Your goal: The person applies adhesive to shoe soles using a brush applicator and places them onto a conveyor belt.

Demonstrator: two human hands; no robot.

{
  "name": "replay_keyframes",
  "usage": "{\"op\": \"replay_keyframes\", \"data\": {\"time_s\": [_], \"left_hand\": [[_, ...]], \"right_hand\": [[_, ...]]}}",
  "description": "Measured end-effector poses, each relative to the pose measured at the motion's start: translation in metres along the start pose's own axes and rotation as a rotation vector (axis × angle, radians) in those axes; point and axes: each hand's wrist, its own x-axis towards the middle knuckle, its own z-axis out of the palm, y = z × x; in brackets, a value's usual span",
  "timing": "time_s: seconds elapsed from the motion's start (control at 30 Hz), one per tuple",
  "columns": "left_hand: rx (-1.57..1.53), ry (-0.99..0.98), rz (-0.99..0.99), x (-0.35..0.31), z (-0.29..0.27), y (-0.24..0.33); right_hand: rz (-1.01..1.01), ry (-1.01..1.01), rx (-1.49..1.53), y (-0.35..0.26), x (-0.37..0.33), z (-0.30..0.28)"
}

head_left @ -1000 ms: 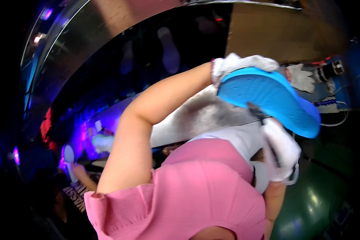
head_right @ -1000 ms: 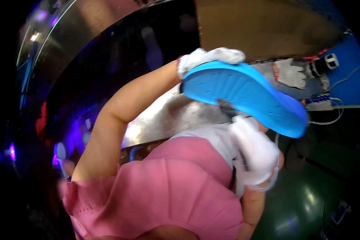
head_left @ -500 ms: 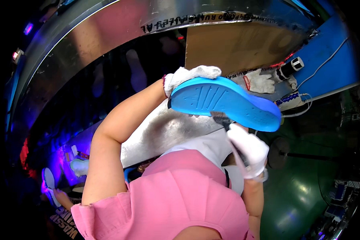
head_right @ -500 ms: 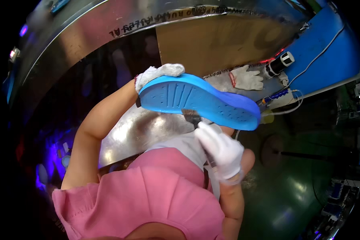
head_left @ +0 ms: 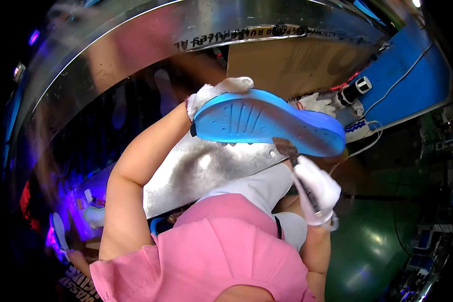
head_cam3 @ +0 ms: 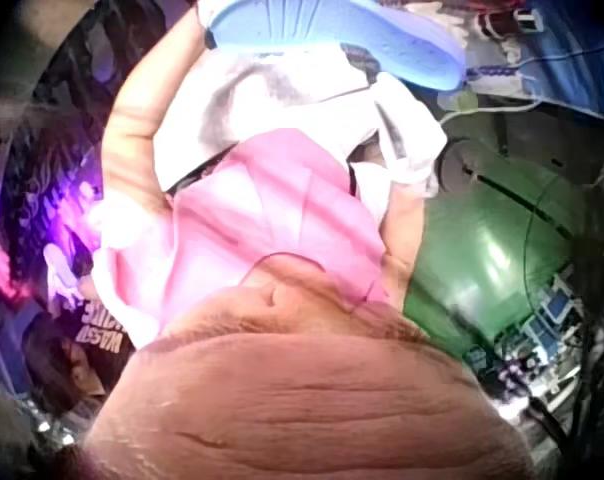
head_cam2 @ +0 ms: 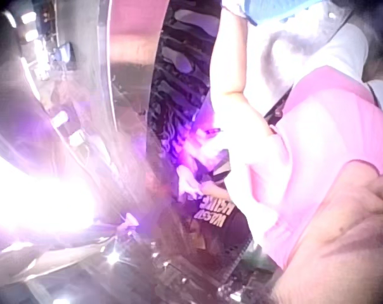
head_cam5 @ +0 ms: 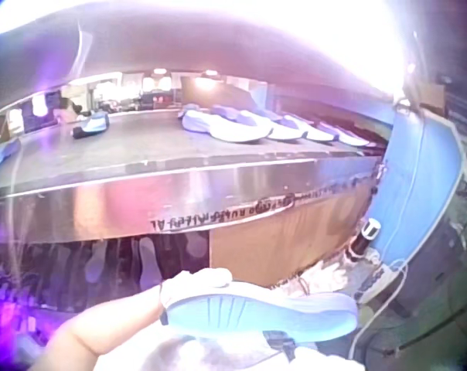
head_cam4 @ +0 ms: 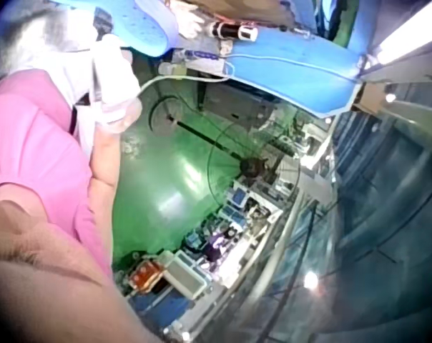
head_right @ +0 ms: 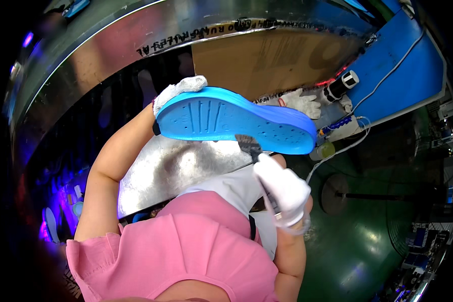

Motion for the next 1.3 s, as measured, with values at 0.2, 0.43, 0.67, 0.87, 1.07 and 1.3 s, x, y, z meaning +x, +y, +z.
{"op": "replay_keyframes", "data": {"time_s": [0.2,0.43,0.67,0.87,1.07,1.3], "left_hand": [[-0.100,0.080,0.115,-0.008,0.010,-0.013],[-0.065,0.018,0.278,-0.031,0.023,-0.027],[-0.441,0.037,0.792,-0.107,-0.013,-0.083],[-0.658,-0.407,1.035,-0.301,-0.008,-0.001],[-0.382,0.481,1.604,-0.357,-0.073,-0.065],[-0.178,1.200,1.849,-0.341,-0.045,-0.031]], "right_hand": [[0.047,0.194,0.043,0.008,0.001,0.002],[-0.093,0.245,-0.012,-0.007,0.013,0.018],[-0.037,0.140,0.652,-0.018,-0.014,0.020],[0.065,0.189,0.793,0.001,-0.015,0.047],[0.580,0.121,0.974,0.022,-0.022,0.113],[0.798,-0.082,1.180,0.049,-0.057,0.181]]}}
